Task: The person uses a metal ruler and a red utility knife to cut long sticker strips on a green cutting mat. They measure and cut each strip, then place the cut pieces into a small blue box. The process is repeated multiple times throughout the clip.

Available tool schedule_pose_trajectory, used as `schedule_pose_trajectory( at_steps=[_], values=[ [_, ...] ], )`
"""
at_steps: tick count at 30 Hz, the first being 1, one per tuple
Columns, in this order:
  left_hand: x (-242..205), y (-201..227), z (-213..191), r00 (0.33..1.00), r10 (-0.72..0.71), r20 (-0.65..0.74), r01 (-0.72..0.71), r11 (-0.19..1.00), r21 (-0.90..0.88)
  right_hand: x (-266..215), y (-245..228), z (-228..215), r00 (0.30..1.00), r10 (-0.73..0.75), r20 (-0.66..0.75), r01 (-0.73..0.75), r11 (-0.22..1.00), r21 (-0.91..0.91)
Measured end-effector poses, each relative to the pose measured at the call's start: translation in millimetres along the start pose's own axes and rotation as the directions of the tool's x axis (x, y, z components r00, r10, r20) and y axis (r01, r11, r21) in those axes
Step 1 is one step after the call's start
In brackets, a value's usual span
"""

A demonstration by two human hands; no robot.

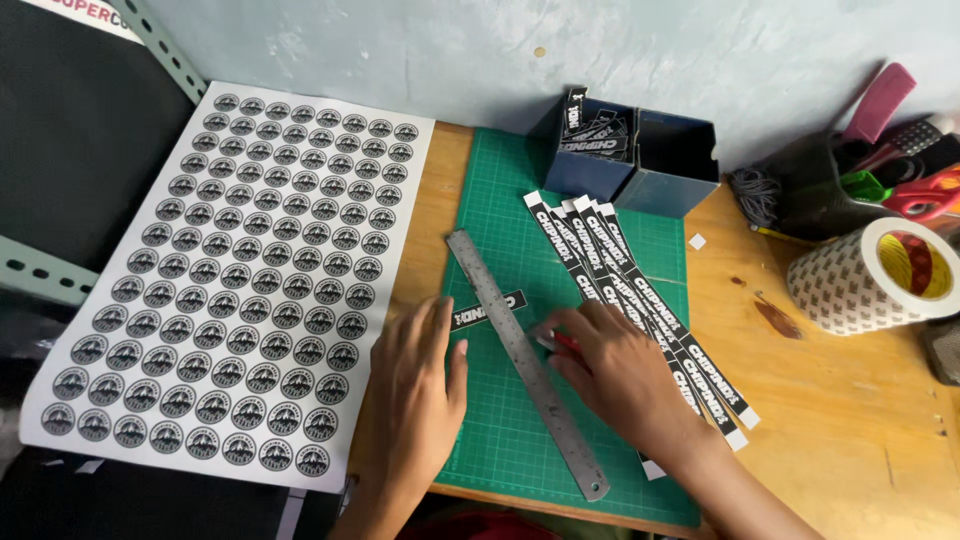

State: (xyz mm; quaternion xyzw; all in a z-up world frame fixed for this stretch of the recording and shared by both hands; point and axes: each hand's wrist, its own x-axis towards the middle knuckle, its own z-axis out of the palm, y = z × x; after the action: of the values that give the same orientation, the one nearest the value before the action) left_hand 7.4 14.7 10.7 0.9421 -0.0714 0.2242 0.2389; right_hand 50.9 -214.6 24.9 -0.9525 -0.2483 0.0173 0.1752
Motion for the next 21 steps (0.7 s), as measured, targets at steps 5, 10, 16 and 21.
schedule_pose_trajectory(
  at_steps=[5, 10, 16, 21],
  values=[
    [7, -15, 1, 0.992, -0.071, 0.1, 0.065, 0.996, 0.063, 9, 4, 9, 0.981, 0.008, -0.195, -0.038, 0.987, -0.154],
    [17, -21, 5, 0.991, -0.085, 0.107, 0.077, 0.994, 0.075, 8, -33, 6, 0.95, -0.264, -0.17, 0.251, 0.964, -0.092],
    [15, -23, 7, 0.998, -0.029, 0.054, 0.025, 0.998, 0.065, 1, -26, 17, 0.956, -0.231, -0.182, 0.132, 0.89, -0.437],
    [14, -23, 7, 0.999, -0.018, 0.027, 0.017, 1.0, 0.021, 7, -7, 20, 0.961, -0.11, -0.253, -0.012, 0.899, -0.439]
  ],
)
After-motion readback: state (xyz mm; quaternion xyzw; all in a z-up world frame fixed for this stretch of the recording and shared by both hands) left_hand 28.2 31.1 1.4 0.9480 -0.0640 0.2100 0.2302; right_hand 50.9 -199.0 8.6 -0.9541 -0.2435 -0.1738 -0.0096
